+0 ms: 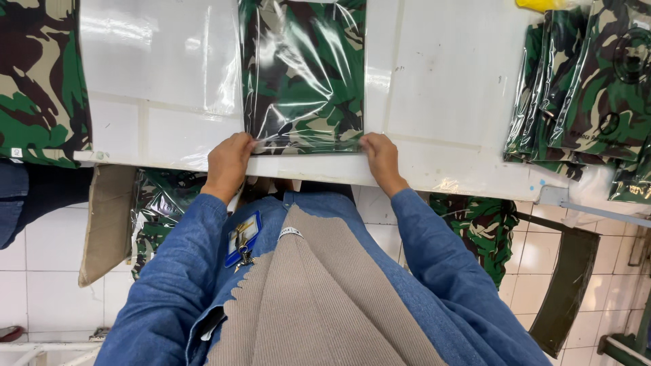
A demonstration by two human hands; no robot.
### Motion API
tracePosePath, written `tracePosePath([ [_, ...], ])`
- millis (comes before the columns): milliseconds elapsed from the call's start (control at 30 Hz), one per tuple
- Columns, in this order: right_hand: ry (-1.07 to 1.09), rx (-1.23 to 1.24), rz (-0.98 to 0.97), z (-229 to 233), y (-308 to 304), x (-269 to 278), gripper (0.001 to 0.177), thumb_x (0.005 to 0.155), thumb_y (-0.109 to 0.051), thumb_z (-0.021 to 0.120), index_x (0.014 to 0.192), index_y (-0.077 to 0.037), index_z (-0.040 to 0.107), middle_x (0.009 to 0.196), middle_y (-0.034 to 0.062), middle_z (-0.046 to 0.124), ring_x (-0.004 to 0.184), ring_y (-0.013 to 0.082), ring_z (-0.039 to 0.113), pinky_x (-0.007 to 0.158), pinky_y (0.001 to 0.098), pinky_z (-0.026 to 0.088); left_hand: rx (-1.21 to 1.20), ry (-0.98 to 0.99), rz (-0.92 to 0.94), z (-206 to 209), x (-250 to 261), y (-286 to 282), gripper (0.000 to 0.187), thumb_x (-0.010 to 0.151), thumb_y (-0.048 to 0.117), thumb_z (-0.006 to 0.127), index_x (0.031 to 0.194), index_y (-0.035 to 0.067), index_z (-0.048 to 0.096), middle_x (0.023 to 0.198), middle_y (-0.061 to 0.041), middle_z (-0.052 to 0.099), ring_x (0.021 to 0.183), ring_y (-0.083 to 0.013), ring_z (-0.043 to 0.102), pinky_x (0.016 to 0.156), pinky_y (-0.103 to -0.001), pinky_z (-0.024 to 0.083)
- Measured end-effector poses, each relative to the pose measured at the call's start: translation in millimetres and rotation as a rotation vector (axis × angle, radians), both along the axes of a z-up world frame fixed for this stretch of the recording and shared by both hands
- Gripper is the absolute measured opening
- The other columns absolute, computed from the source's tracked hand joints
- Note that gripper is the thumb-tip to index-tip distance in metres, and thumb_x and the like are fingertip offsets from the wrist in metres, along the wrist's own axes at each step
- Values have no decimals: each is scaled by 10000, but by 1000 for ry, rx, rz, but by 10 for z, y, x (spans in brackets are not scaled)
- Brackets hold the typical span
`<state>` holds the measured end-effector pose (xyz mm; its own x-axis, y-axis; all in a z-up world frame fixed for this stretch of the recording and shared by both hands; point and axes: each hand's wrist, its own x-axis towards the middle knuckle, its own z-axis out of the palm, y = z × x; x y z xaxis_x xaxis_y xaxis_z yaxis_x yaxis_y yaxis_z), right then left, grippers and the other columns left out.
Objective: The person folds camouflage-patterned garments over white paper inserts and places them into clear plastic bags on a worktable.
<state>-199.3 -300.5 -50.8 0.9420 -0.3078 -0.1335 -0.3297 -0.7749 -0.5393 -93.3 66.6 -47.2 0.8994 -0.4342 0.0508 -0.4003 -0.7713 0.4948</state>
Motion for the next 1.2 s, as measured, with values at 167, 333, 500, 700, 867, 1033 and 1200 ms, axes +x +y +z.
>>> tracePosePath([
  [167, 36, 84, -317, -81, 57, 280, 135, 951, -252, 725, 912, -176, 619, 696, -74, 601, 725, 105, 590, 713, 293, 498, -39, 280, 284, 250, 180, -351, 169, 1037, 235, 618, 1078, 90, 542, 941, -92, 644, 867, -307, 719, 778, -481, 557],
  [333, -504, -207, 194, -44, 757, 467, 298, 975, -121, 560, 1256, -47, 623, 1284, 200, 617, 1264, 355, 542, 1093, 507, 370, -199, -329, 142, 276, 129, -726, 443, 915, 52, 721, 1325, 104, 561, 1391, -213, 501, 1304, -403, 473, 1020, -530, 377],
  [500, -35, -337, 534, 45, 536, 341, 872, 950, -761, 368, 1620, -219, 233, 1694, 26, 153, 1543, 291, 74, 1248, 477, 22, 138, 23, -52, 149, -23, -729, 586, 1068, 446, 371, 1615, 265, 260, 1697, -155, 117, 1528, -450, 40, 1191, -637, 18],
  [700, 19, -244, 377, 34, 320, 211, 941, 909, -621, 577, 1630, -140, 209, 1684, 112, 190, 1526, 394, 110, 1237, 534, 51, -319, 177, 443, 78, 56, -715, 1062, 794, 196, 868, 1553, -53, 170, 1434, -340, 309, 1364, -520, 290, 1127, -596, 230],
  [867, -28, -58, 29, 116, 523, 2, 829, 838, -369, 658, 1582, -208, 329, 1540, 99, 436, 1401, 369, 395, 1175, 522, 291, -762, 870, 200, 1476, -5, -1091, 704, 883, 166, 754, 1479, 39, 403, 1371, -221, 566, 1243, -311, 543, 1029, -476, 420],
  [1033, -293, 698, -737, 698, 364, -365, 197, 934, -273, 660, 943, -86, 718, 909, 18, 725, 914, 138, 641, 842, 321, 509, -866, 1257, -691, 2487, -140, -1421, 589, 973, 226, 557, 1515, 85, 375, 1274, -133, 718, 1148, -281, 723, 1049, -410, 562],
  [1200, -670, 1191, -1472, 793, -608, -1067, 423, 820, -118, 763, 1195, -50, 578, 1197, 193, 707, 1037, 289, 690, 953, 420, 573, -306, 986, -350, 2144, -47, -1546, 611, 892, 294, 598, 1490, 263, 476, 1464, 28, 604, 1374, -199, 546, 1141, -360, 401],
])
